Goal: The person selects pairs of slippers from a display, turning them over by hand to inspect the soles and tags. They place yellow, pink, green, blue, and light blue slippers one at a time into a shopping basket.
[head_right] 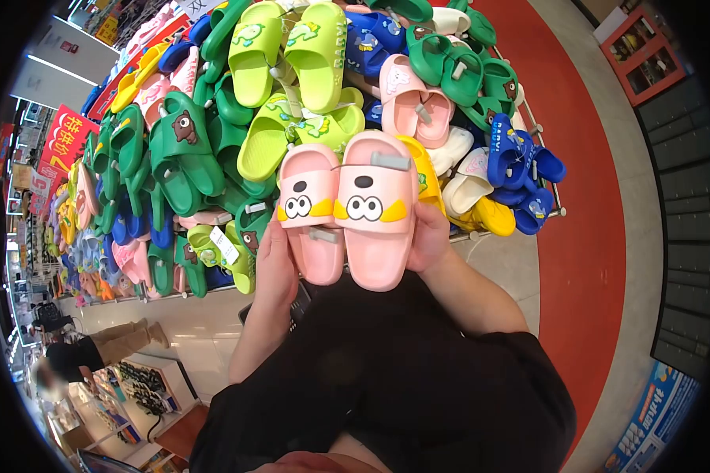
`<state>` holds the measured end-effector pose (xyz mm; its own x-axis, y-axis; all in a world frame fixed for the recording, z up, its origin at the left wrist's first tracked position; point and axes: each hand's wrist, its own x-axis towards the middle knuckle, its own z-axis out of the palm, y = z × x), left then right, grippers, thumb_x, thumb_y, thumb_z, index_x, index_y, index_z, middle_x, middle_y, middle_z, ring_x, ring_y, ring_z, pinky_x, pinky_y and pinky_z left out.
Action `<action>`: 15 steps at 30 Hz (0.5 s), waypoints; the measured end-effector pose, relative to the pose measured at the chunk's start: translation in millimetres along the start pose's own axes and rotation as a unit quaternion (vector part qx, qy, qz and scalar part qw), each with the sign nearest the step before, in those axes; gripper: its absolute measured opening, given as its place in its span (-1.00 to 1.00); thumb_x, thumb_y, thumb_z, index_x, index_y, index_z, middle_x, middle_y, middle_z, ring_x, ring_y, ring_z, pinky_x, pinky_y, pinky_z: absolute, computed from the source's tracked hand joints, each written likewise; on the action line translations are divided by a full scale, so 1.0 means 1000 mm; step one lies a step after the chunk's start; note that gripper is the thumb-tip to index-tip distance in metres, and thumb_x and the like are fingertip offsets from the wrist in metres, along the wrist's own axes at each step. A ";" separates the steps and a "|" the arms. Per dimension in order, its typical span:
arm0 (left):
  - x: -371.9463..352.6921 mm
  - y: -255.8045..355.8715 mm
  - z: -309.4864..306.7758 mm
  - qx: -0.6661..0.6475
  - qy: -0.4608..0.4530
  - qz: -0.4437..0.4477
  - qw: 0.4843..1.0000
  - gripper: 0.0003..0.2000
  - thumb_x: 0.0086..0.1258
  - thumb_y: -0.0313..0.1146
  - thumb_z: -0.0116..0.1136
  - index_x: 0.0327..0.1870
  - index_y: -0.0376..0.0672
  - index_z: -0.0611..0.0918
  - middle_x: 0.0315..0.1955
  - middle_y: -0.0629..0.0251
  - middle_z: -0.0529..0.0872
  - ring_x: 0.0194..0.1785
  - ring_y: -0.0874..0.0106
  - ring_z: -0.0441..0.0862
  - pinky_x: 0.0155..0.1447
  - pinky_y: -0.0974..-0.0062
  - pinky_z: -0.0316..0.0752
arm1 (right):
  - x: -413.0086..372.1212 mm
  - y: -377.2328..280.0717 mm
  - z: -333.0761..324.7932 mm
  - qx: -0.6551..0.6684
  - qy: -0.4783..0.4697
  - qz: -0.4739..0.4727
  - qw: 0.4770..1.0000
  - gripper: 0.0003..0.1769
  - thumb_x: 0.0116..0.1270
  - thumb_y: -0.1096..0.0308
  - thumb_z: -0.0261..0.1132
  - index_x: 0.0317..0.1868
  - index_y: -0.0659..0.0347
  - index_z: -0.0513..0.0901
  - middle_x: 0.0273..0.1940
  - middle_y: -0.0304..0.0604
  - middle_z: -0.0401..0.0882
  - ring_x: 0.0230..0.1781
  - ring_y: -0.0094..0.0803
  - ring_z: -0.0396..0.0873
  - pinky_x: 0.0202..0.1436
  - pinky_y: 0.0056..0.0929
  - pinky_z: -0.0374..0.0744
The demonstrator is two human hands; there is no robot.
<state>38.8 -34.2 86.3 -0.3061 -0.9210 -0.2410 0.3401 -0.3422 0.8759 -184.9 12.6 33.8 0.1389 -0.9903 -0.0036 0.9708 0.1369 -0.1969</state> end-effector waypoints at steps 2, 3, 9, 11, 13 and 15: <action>0.002 0.000 -0.017 0.087 0.001 -0.022 0.996 -0.48 0.67 -0.17 -0.30 0.51 -0.27 0.11 0.27 0.20 0.48 0.27 0.43 0.46 0.35 0.40 0.37 | -0.002 -0.001 0.010 -0.030 -0.022 0.001 0.999 -0.22 0.27 0.11 0.27 0.42 0.26 0.25 0.32 0.04 0.42 0.29 -0.07 0.45 0.40 -0.01 0.40; 0.002 0.000 -0.022 0.173 0.001 -0.047 0.984 -0.48 0.67 -0.18 -0.30 0.51 -0.28 0.12 0.25 0.21 0.50 0.23 0.45 0.48 0.33 0.42 0.38 | -0.003 -0.001 0.017 -0.060 -0.042 -0.002 0.997 -0.21 0.26 0.11 0.28 0.42 0.27 0.24 0.32 0.04 0.42 0.29 -0.07 0.46 0.40 -0.02 0.39; -0.020 -0.017 -0.013 0.008 0.035 -0.029 0.999 -0.40 0.48 -0.45 0.08 0.45 -0.20 0.08 0.18 0.06 0.48 0.25 0.37 0.45 0.33 0.38 0.35 | -0.008 0.004 0.031 -0.216 -0.021 0.004 0.976 -0.06 0.25 -0.01 0.35 0.47 0.30 0.13 0.32 -0.01 0.39 0.29 -0.22 0.45 0.34 -0.21 0.46; -0.024 -0.032 -0.018 -0.063 -0.065 0.015 0.996 -0.25 0.37 -0.57 0.12 0.45 -0.15 -0.10 0.33 0.00 0.32 0.42 0.27 0.27 0.39 0.32 0.29 | -0.004 0.007 0.041 -0.291 -0.073 0.034 0.953 -0.01 0.25 -0.02 0.35 0.49 0.29 0.05 0.36 -0.02 0.31 0.33 -0.26 0.38 0.37 -0.24 0.40; -0.027 -0.032 -0.015 -0.065 -0.102 0.021 0.992 -0.16 0.32 -0.65 0.12 0.46 -0.06 -0.19 0.40 0.01 0.19 0.49 0.23 0.15 0.42 0.28 0.27 | 0.000 0.012 0.047 -0.343 -0.076 0.001 0.936 -0.01 0.27 -0.01 0.33 0.50 0.28 0.02 0.38 -0.02 0.25 0.38 -0.29 0.30 0.41 -0.27 0.32; -0.034 -0.027 -0.004 0.002 -0.103 0.046 0.994 -0.13 0.31 -0.67 0.12 0.47 -0.06 -0.22 0.43 0.02 0.14 0.51 0.24 0.10 0.44 0.29 0.26 | 0.002 0.016 0.058 -0.375 -0.107 0.017 0.921 -0.02 0.29 0.01 0.30 0.52 0.29 -0.02 0.39 -0.03 0.22 0.41 -0.29 0.25 0.43 -0.28 0.26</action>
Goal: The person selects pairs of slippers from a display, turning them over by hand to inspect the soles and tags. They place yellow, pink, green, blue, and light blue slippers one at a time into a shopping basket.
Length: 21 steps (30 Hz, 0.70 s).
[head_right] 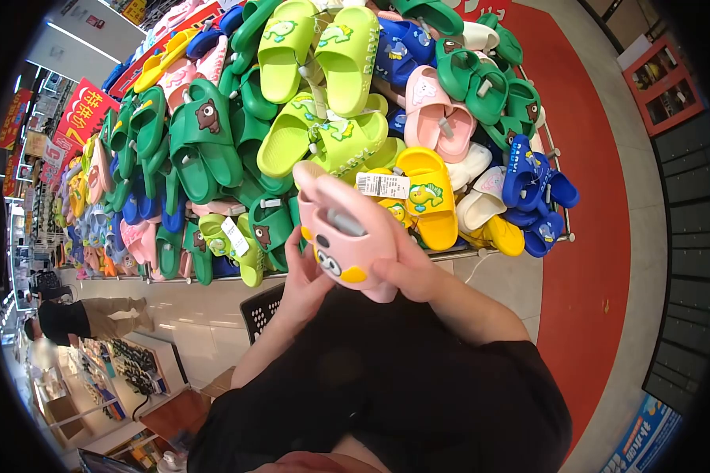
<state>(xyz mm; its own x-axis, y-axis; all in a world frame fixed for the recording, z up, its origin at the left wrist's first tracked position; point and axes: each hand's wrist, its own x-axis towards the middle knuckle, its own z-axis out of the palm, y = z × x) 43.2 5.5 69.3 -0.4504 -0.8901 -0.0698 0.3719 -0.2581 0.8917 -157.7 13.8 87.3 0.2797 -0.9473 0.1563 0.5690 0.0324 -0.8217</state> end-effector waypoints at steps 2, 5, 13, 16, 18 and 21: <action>0.000 0.002 0.005 0.031 0.015 0.006 0.999 -0.12 0.32 -0.67 0.12 0.49 -0.08 -0.22 0.43 0.02 0.19 0.49 0.24 0.17 0.44 0.29 0.28 | 0.000 0.002 0.005 -0.023 -0.023 0.012 0.999 -0.04 0.32 0.07 0.28 0.52 0.30 -0.06 0.41 -0.03 0.18 0.39 -0.28 0.27 0.44 -0.28 0.25; 0.002 -0.003 0.003 -0.008 0.159 -0.040 0.986 -0.21 0.33 -0.62 0.19 0.50 -0.14 -0.02 0.36 0.00 0.34 0.39 0.24 0.37 0.40 0.27 0.38 | -0.005 0.007 0.020 -0.170 -0.046 0.003 0.984 -0.04 0.30 0.26 0.32 0.52 0.33 -0.10 0.47 0.08 0.00 0.49 -0.17 0.08 0.50 -0.21 0.13; 0.003 0.016 0.018 -0.074 0.238 0.019 0.968 -0.30 0.29 -0.58 0.26 0.39 -0.14 0.15 0.24 0.01 0.49 0.24 0.27 0.53 0.28 0.31 0.50 | -0.009 0.005 0.008 -0.189 -0.124 -0.043 0.973 0.00 0.20 0.33 0.34 0.53 0.28 -0.08 0.48 0.06 0.01 0.53 -0.04 0.01 0.54 -0.16 0.06; 0.008 0.016 0.017 -0.097 0.273 0.021 0.957 -0.33 0.26 -0.60 0.29 0.33 -0.12 0.19 0.21 -0.01 0.51 0.21 0.24 0.55 0.25 0.30 0.52 | -0.011 0.010 0.001 -0.003 -0.055 -0.043 0.998 -0.04 0.28 0.20 0.31 0.53 0.21 -0.07 0.46 0.04 0.06 0.49 -0.04 0.13 0.52 -0.11 0.12; 0.008 0.003 0.009 0.087 0.193 0.169 0.963 -0.26 0.20 -0.63 0.34 0.34 -0.09 0.16 0.17 -0.03 0.52 0.18 0.22 0.57 0.20 0.33 0.55 | -0.007 0.002 -0.009 0.012 -0.008 -0.003 1.000 -0.07 0.41 -0.18 0.13 0.54 0.15 -0.10 0.41 0.05 0.19 0.39 -0.06 0.31 0.45 -0.11 0.24; 0.004 0.002 0.011 0.202 0.156 0.230 0.939 -0.27 0.21 -0.70 0.28 0.33 -0.12 0.13 0.15 -0.04 0.52 0.14 0.26 0.57 0.14 0.36 0.54 | -0.004 -0.003 -0.027 0.064 -0.017 0.069 0.995 -0.09 0.45 -0.17 0.08 0.55 0.18 -0.11 0.41 0.05 0.21 0.38 -0.16 0.31 0.45 -0.23 0.27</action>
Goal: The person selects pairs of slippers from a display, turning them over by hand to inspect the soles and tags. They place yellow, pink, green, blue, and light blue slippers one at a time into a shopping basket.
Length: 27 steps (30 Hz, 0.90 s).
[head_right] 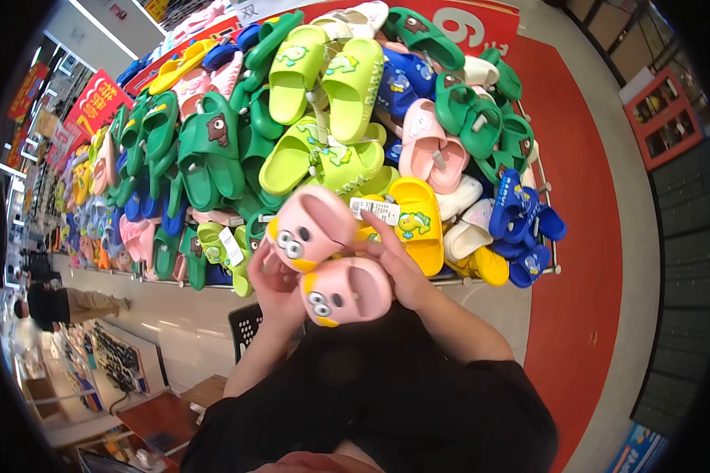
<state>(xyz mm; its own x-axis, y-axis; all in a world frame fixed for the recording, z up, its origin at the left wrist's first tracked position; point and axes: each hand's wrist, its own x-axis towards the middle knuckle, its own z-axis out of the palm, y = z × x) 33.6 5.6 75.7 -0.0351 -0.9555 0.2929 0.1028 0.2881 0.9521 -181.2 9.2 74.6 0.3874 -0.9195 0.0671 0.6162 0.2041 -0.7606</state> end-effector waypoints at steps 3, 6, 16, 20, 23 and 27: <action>0.002 0.006 -0.001 0.140 -0.049 0.074 0.986 -0.35 0.19 -0.67 0.25 0.27 -0.19 0.20 0.08 -0.02 0.56 0.08 0.21 0.57 0.11 0.31 0.52 | 0.006 0.012 -0.013 -0.048 0.033 0.066 0.996 -0.11 0.46 -0.12 0.10 0.54 0.20 -0.07 0.39 -0.01 0.25 0.39 -0.25 0.30 0.45 -0.28 0.27; -0.002 0.016 0.002 0.361 -0.053 0.123 0.923 -0.48 0.00 -0.52 0.36 0.05 -0.36 0.46 -0.20 0.07 0.66 -0.11 -0.01 0.55 0.12 0.13 0.41 | 0.002 0.024 -0.013 -0.038 0.061 0.049 0.996 -0.35 0.56 0.09 0.02 0.50 0.19 0.05 0.38 -0.04 0.28 0.36 -0.27 0.34 0.41 -0.24 0.35; -0.050 0.057 0.008 0.535 0.091 0.032 0.839 -0.57 0.18 -0.54 0.26 0.13 -0.29 0.55 -0.20 0.16 0.64 -0.12 0.16 0.59 0.05 0.28 0.42 | 0.024 0.059 -0.015 -0.007 0.098 0.142 0.985 -0.57 0.57 0.32 0.03 0.37 0.24 0.31 0.25 -0.12 0.45 0.23 -0.40 0.46 0.30 -0.36 0.45; -0.090 0.043 0.010 0.360 0.129 -0.159 0.910 -0.50 0.30 -0.48 0.23 0.28 -0.34 0.44 -0.19 0.07 0.66 -0.15 0.16 0.63 -0.03 0.35 0.51 | 0.028 0.081 -0.014 -0.080 0.027 0.151 0.985 -0.54 0.55 0.33 0.04 0.37 0.31 0.29 0.27 -0.09 0.44 0.24 -0.41 0.44 0.31 -0.39 0.41; -0.120 0.034 0.000 0.233 0.158 -0.274 0.920 -0.42 0.37 -0.50 0.16 0.41 -0.31 0.28 -0.08 0.06 0.66 -0.09 0.24 0.66 0.00 0.44 0.54 | 0.027 0.094 0.008 -0.157 -0.056 0.161 0.973 -0.54 0.54 0.35 0.04 0.37 0.34 0.29 0.26 -0.08 0.44 0.24 -0.42 0.43 0.30 -0.40 0.41; -0.158 0.007 -0.035 -0.067 0.258 -0.298 0.917 -0.44 0.41 -0.63 0.01 0.44 -0.26 0.22 0.10 0.24 0.58 0.04 0.52 0.60 0.02 0.58 0.51 | 0.016 0.140 0.021 -0.208 -0.092 0.203 0.952 -0.52 0.51 0.39 0.09 0.37 0.32 0.28 0.24 -0.09 0.45 0.24 -0.44 0.43 0.28 -0.43 0.42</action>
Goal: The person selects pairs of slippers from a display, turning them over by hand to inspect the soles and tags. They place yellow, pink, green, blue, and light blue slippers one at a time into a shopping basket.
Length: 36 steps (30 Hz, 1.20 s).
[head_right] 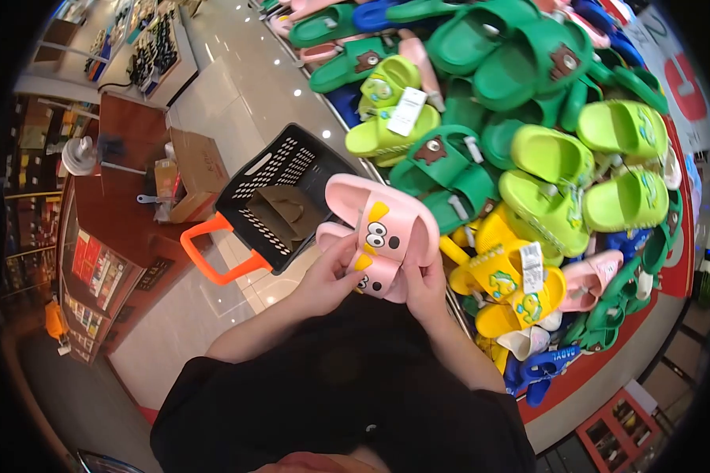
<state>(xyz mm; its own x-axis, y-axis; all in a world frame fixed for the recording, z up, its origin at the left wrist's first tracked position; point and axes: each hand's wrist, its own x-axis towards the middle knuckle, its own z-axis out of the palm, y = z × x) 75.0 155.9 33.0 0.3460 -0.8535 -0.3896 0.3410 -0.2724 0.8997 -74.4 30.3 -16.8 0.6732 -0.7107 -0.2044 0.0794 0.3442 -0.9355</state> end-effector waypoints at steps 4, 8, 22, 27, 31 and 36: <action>0.014 -0.040 -0.067 -0.121 0.031 -0.024 0.992 -0.49 0.36 -0.68 0.02 0.36 -0.26 0.31 0.05 0.24 0.58 0.04 0.52 0.61 0.02 0.60 0.51 | 0.023 0.016 0.035 -0.098 -0.058 0.115 0.987 -0.50 0.49 0.40 0.12 0.37 0.32 0.27 0.23 -0.05 0.45 0.23 -0.41 0.45 0.26 -0.43 0.43; 0.029 -0.057 -0.142 -0.008 0.150 -0.121 0.981 -0.46 0.27 -0.67 0.02 0.33 -0.32 0.31 -0.01 0.18 0.60 -0.01 0.46 0.61 0.01 0.55 0.52 | 0.034 0.053 0.066 -0.136 -0.067 0.216 0.965 -0.51 0.45 0.41 0.15 0.32 0.34 0.30 0.21 0.05 0.47 0.17 -0.32 0.51 0.23 -0.41 0.47; 0.080 -0.140 -0.278 0.013 0.245 -0.280 0.928 -0.58 0.40 -0.42 0.02 0.27 -0.27 0.38 -0.10 0.20 0.59 -0.14 0.46 0.57 -0.11 0.54 0.48 | 0.053 0.089 0.104 -0.225 -0.105 0.293 0.923 -0.60 0.42 0.47 0.18 0.24 0.32 0.43 0.08 -0.06 0.57 0.08 -0.43 0.55 0.15 -0.47 0.52; 0.069 -0.165 -0.276 -0.215 0.312 -0.170 0.910 -0.58 0.53 -0.08 -0.12 0.21 -0.19 0.46 -0.03 0.24 0.61 0.05 0.40 0.56 0.14 0.41 0.43 | 0.057 0.094 0.098 -0.247 -0.135 0.297 0.913 -0.61 0.42 0.46 0.18 0.23 0.31 0.43 0.07 -0.08 0.58 0.06 -0.45 0.56 0.13 -0.47 0.52; 0.050 -0.188 -0.294 -0.430 0.378 -0.107 0.813 -0.50 0.51 0.05 -0.29 0.19 -0.12 0.49 0.06 0.19 0.62 0.17 0.24 0.56 0.33 0.27 0.40 | 0.065 0.099 0.091 -0.267 -0.146 0.268 0.914 -0.61 0.40 0.37 0.22 0.19 0.32 0.47 -0.02 -0.03 0.63 -0.08 -0.36 0.63 0.06 -0.41 0.59; 0.042 -0.225 -0.335 -0.399 0.521 -0.055 0.753 -0.53 0.48 0.00 -0.35 0.15 -0.07 0.50 0.09 0.21 0.60 0.21 0.23 0.55 0.32 0.23 0.44 | 0.071 0.108 0.093 -0.283 -0.167 0.289 0.899 -0.61 0.40 0.36 0.22 0.17 0.33 0.47 -0.02 -0.01 0.63 -0.10 -0.36 0.64 0.04 -0.41 0.59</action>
<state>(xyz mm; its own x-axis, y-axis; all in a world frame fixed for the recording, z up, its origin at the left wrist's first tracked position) 305.8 330.1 -251.7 0.6329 0.0792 -0.7701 0.6903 0.3926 0.6077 50.3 74.4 -105.1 0.6729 -0.2567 -0.6938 -0.6777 0.1622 -0.7172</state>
